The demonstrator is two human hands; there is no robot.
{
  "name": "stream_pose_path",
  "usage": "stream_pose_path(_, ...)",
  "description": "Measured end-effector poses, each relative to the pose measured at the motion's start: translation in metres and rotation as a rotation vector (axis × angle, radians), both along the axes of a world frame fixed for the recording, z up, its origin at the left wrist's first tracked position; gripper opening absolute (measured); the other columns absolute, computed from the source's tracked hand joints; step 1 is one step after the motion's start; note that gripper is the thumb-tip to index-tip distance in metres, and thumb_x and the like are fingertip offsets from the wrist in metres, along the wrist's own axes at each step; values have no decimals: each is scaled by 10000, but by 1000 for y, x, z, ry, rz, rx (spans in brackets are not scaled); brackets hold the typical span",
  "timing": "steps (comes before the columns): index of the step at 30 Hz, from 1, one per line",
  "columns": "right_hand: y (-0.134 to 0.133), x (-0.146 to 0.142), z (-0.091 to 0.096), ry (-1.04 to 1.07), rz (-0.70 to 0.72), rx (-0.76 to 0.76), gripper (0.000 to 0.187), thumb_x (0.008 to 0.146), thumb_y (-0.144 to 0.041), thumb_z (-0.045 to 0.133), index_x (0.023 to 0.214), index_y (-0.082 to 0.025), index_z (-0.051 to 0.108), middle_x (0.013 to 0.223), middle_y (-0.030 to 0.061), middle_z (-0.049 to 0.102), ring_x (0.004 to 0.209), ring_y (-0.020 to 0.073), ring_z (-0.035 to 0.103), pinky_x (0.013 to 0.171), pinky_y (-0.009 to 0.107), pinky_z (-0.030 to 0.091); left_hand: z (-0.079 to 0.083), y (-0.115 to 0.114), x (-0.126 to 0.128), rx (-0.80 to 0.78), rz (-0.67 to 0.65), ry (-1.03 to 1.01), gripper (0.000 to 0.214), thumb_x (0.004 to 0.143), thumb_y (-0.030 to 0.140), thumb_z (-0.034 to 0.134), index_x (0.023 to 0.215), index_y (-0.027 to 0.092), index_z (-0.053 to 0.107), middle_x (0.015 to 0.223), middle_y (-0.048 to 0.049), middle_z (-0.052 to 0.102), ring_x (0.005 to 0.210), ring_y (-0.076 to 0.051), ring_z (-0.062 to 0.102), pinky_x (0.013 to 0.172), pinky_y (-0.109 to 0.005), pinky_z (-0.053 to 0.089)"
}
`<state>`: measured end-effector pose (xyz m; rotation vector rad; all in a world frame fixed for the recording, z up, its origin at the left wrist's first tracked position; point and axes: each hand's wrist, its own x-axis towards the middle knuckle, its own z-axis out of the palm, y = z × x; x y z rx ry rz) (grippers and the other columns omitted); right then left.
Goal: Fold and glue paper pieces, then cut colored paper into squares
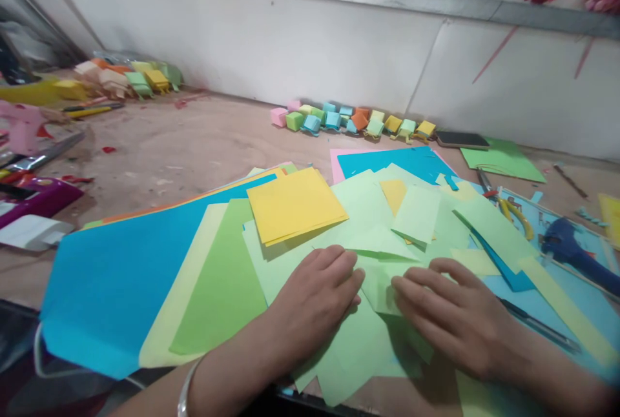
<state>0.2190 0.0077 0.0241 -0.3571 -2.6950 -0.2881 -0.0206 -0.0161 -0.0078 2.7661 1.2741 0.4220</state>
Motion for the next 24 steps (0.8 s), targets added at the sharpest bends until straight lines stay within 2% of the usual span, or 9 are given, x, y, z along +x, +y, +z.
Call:
stream_pose_path(4, 1, -3, -8, -3, 46, -144, 301, 962, -94, 400, 789, -171, 633, 865, 65, 695, 775, 178, 553, 698, 355, 391, 1, 0, 1, -91, -123, 22, 137, 899, 244, 642, 992, 148, 612, 935, -41, 626, 877, -227, 558, 758, -366, 478)
stream_pose_path(8, 13, 4, -12, 95, 9, -395, 181, 958, -135, 471, 849, -186, 607, 856, 43, 665, 778, 160, 546, 691, 323, 392, 3, 0, 0, -148, -115, 35, 132, 919, 296, 618, 932, 165, 607, 931, -36, 631, 861, -218, 570, 762, -367, 470)
stream_pose_path(11, 18, 9, -14, 199, -99, -547, 145, 938, -210, 550, 797, -196, 581, 915, 57, 618, 801, 161, 535, 707, 311, 422, 6, -2, -2, -144, -120, 32, 152, 921, 335, 606, 898, 185, 601, 920, -38, 623, 847, -225, 571, 754, -386, 466)
stream_pose_path(15, 15, 8, -26, 209, -371, -533, 193, 906, -245, 600, 726, -196, 548, 1019, 89, 576, 889, 204, 532, 746, 354, 453, 11, -5, -4, -142, -139, 20, 151, 919, 346, 585, 965, 206, 618, 970, -69, 623, 906, -264, 572, 759, -424, 465)
stream_pose_path(17, 13, 6, -34, 195, -453, -524, 221, 906, -245, 587, 702, -193, 519, 1034, 100, 574, 942, 233, 547, 771, 388, 472, 12, -6, -5, -166, -138, 1, 155, 933, 337, 555, 971, 203, 622, 989, -78, 623, 920, -269, 571, 758, -433, 467)
stream_pose_path(20, 10, 2, -40, 158, -491, -484, 237, 905, -204, 560, 679, -189, 490, 1036, 113, 582, 947, 243, 583, 744, 388, 512, 14, -6, -4, -199, -146, -33, 150, 945, 309, 536, 951, 185, 620, 1015, -79, 629, 962, -265, 571, 783, -430, 475)
stream_pose_path(24, 11, 0, -38, 127, -462, -370, 246, 903, -192, 552, 666, -187, 488, 1001, 125, 602, 896, 239, 614, 713, 388, 545, 13, -7, -3, -223, -195, -36, 154, 938, 289, 570, 976, 147, 617, 1032, -82, 650, 1013, -253, 576, 838, -400, 487)
